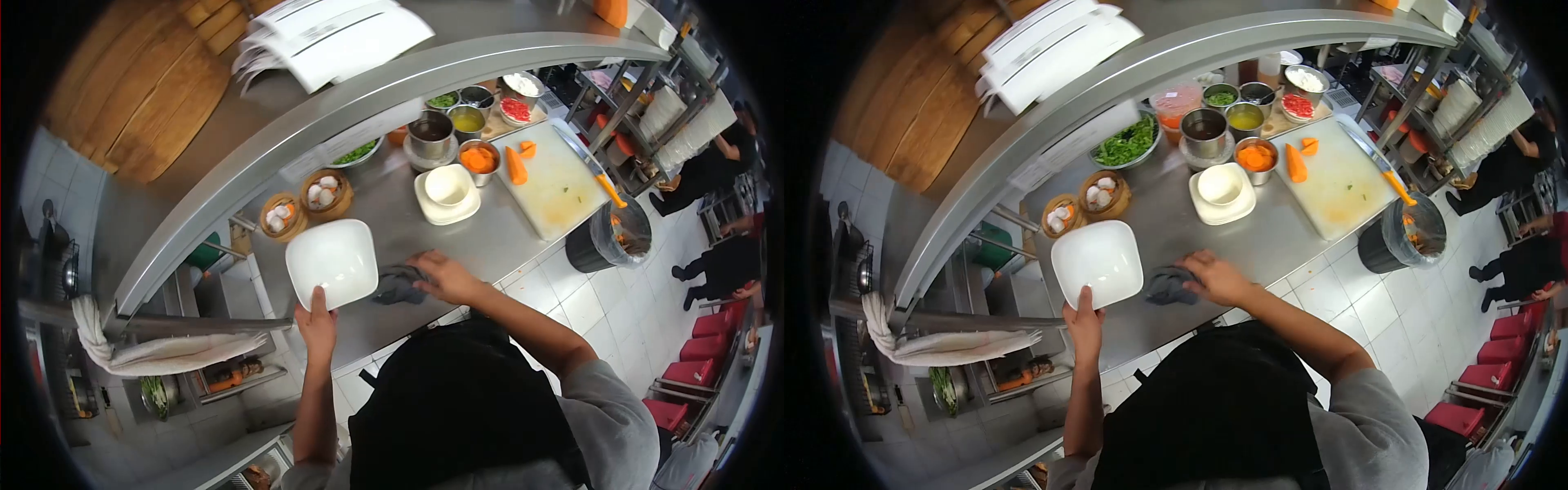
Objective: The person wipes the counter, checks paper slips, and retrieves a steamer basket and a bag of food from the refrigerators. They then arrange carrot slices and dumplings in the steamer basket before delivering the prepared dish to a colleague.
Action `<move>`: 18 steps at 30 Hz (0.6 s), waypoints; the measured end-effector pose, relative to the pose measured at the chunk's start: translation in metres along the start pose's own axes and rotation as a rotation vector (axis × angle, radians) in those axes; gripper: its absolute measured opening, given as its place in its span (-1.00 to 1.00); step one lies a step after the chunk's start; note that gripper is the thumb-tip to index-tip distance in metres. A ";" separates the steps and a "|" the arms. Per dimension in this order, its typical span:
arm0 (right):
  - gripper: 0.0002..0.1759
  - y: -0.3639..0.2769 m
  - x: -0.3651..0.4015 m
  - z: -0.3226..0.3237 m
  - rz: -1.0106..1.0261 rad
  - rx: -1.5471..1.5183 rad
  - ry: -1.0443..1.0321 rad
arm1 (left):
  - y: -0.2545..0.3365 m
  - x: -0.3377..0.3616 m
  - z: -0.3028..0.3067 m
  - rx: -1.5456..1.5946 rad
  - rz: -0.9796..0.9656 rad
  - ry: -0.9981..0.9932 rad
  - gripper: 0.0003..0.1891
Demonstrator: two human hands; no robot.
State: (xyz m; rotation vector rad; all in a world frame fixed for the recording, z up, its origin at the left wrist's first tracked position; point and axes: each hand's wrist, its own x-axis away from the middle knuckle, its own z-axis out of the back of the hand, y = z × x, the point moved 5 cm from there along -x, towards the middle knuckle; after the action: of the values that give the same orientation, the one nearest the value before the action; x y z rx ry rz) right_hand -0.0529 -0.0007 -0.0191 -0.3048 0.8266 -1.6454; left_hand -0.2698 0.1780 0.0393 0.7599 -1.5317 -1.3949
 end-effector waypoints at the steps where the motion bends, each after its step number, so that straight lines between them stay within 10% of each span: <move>1: -0.58 -0.008 -0.005 -0.019 0.086 0.062 0.015 | -0.006 -0.009 0.010 -0.059 0.005 -0.017 -0.71; 10: -0.50 0.024 -0.003 -0.042 -0.070 0.327 -0.054 | -0.022 -0.031 0.077 -0.668 -0.373 -0.005 -0.70; 14: -0.50 -0.042 -0.034 -0.006 -0.088 0.493 -0.156 | -0.063 0.000 0.131 -0.649 0.146 -0.266 -0.67; 16: -0.56 -0.114 -0.072 0.004 -0.125 -0.339 -0.281 | -0.046 0.042 0.152 -0.536 0.084 -0.269 -0.66; 18: -0.59 -0.193 -0.106 0.000 0.191 -0.369 -0.327 | -0.053 0.079 0.196 -0.506 0.189 -0.162 -0.66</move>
State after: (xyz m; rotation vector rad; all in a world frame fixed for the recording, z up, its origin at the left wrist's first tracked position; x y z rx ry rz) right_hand -0.1704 0.1061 0.1333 -0.7115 0.8750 -1.2178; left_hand -0.4855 0.1815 0.0130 0.1916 -1.2482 -1.6340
